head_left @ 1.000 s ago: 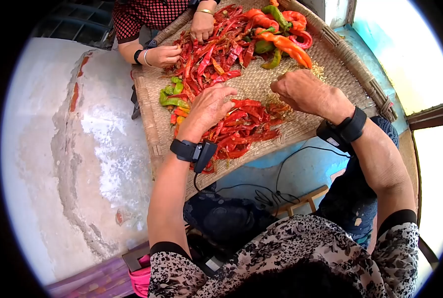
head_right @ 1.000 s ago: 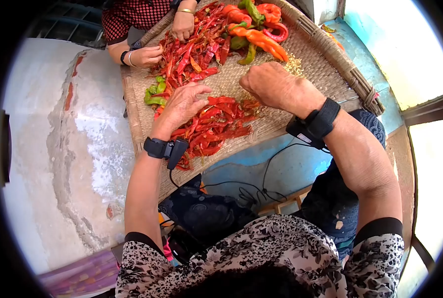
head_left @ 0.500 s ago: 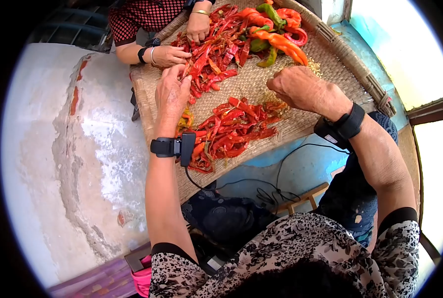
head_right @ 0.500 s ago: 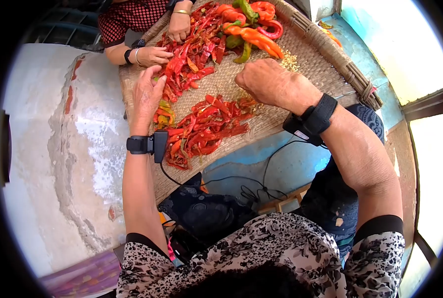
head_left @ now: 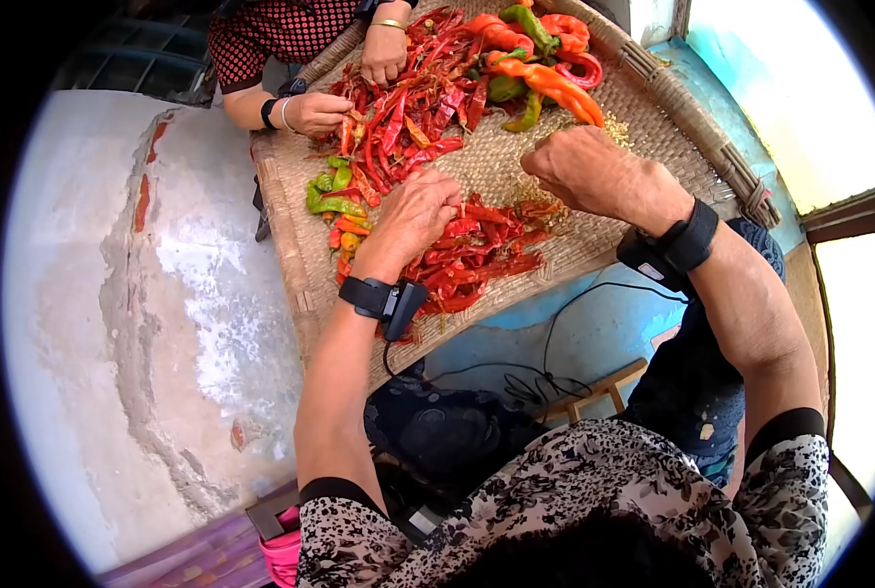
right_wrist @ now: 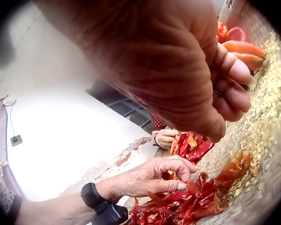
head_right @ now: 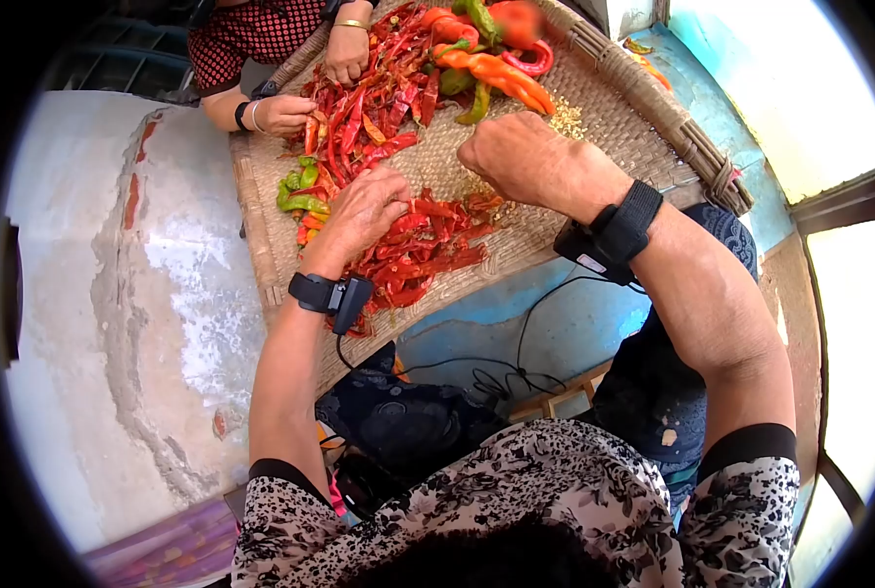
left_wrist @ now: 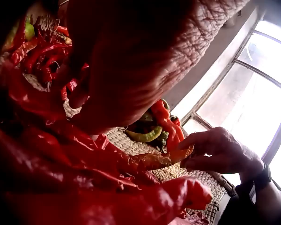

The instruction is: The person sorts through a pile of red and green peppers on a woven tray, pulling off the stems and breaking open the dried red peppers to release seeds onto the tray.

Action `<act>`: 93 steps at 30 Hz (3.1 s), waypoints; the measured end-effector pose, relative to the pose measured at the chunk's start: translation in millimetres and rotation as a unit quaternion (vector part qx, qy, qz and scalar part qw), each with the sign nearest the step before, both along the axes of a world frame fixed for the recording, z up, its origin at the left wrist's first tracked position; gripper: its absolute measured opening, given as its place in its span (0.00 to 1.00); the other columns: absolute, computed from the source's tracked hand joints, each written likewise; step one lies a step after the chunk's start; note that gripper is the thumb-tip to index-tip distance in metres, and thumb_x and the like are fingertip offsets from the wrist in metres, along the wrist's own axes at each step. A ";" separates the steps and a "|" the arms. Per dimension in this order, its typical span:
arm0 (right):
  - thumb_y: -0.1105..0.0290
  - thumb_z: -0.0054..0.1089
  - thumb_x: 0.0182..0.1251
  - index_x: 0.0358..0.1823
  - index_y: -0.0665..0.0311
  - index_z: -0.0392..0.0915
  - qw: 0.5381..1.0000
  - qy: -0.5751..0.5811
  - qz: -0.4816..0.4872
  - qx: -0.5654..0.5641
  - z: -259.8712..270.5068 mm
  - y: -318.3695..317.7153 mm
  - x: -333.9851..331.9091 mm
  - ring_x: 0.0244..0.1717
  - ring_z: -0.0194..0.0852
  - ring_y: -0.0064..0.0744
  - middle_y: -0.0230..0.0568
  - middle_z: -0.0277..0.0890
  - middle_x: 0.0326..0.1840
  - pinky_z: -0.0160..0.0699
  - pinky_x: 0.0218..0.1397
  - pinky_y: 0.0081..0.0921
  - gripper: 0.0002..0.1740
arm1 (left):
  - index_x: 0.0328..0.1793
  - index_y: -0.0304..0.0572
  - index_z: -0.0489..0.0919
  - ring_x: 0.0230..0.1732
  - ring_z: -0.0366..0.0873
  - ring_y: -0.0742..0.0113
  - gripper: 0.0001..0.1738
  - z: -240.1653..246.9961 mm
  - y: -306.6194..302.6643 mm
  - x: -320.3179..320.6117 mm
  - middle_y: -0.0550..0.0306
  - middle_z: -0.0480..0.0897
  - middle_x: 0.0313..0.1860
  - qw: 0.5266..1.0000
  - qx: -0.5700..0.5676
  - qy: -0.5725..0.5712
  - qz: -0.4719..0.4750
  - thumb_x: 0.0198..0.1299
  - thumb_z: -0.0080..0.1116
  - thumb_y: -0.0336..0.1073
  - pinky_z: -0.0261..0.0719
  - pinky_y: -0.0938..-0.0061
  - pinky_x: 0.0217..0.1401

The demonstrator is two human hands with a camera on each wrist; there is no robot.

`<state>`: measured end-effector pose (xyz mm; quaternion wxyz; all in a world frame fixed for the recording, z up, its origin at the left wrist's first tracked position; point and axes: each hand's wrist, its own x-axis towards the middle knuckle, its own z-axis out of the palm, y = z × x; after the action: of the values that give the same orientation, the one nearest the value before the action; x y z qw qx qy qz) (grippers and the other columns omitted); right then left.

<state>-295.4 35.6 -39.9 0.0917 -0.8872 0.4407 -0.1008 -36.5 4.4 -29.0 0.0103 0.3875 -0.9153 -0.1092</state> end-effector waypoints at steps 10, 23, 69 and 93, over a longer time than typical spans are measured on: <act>0.75 0.53 0.61 0.32 0.65 0.76 1.000 -0.002 0.001 -0.008 -3.0 1.8 0.5 0.35 0.82 0.49 0.48 0.78 0.28 0.80 0.36 0.40 0.03 | 0.45 0.36 0.78 0.36 0.78 0.59 0.12 25.3 -37.2 42.1 0.50 0.82 0.42 0.946 -0.185 0.104 0.245 0.57 0.60 0.34 0.76 0.66 0.46; 0.75 0.55 0.61 0.33 0.65 0.76 1.000 0.005 0.005 -0.007 0.1 1.6 2.3 0.37 0.83 0.48 0.48 0.78 0.29 0.81 0.38 0.39 0.02 | 0.37 0.39 0.75 0.45 0.79 0.46 0.10 -20.8 -19.1 33.1 0.46 0.81 0.39 0.963 0.061 -0.178 0.195 0.57 0.59 0.37 0.76 0.54 0.47; 0.72 0.56 0.59 0.36 0.62 0.80 0.998 -0.002 -0.056 -0.037 8.5 -3.5 -9.9 0.38 0.84 0.47 0.47 0.82 0.33 0.82 0.41 0.39 0.06 | 0.42 0.33 0.82 0.36 0.80 0.47 0.12 -17.5 27.3 -81.8 0.46 0.80 0.33 0.997 -0.007 0.071 -0.028 0.56 0.62 0.34 0.77 0.61 0.41; 0.74 0.55 0.61 0.38 0.63 0.80 0.999 0.014 -0.045 -0.013 10.8 -2.4 -9.1 0.40 0.84 0.47 0.47 0.82 0.34 0.82 0.42 0.38 0.06 | 0.50 0.34 0.78 0.33 0.82 0.57 0.15 -6.7 39.9 -63.8 0.47 0.81 0.30 0.990 0.087 0.065 0.089 0.58 0.61 0.32 0.77 0.67 0.37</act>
<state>-304.5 33.1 -29.2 0.0698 -0.8688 0.4804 -0.0981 -100.3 44.3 -35.7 0.0461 0.4593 -0.8615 -0.2116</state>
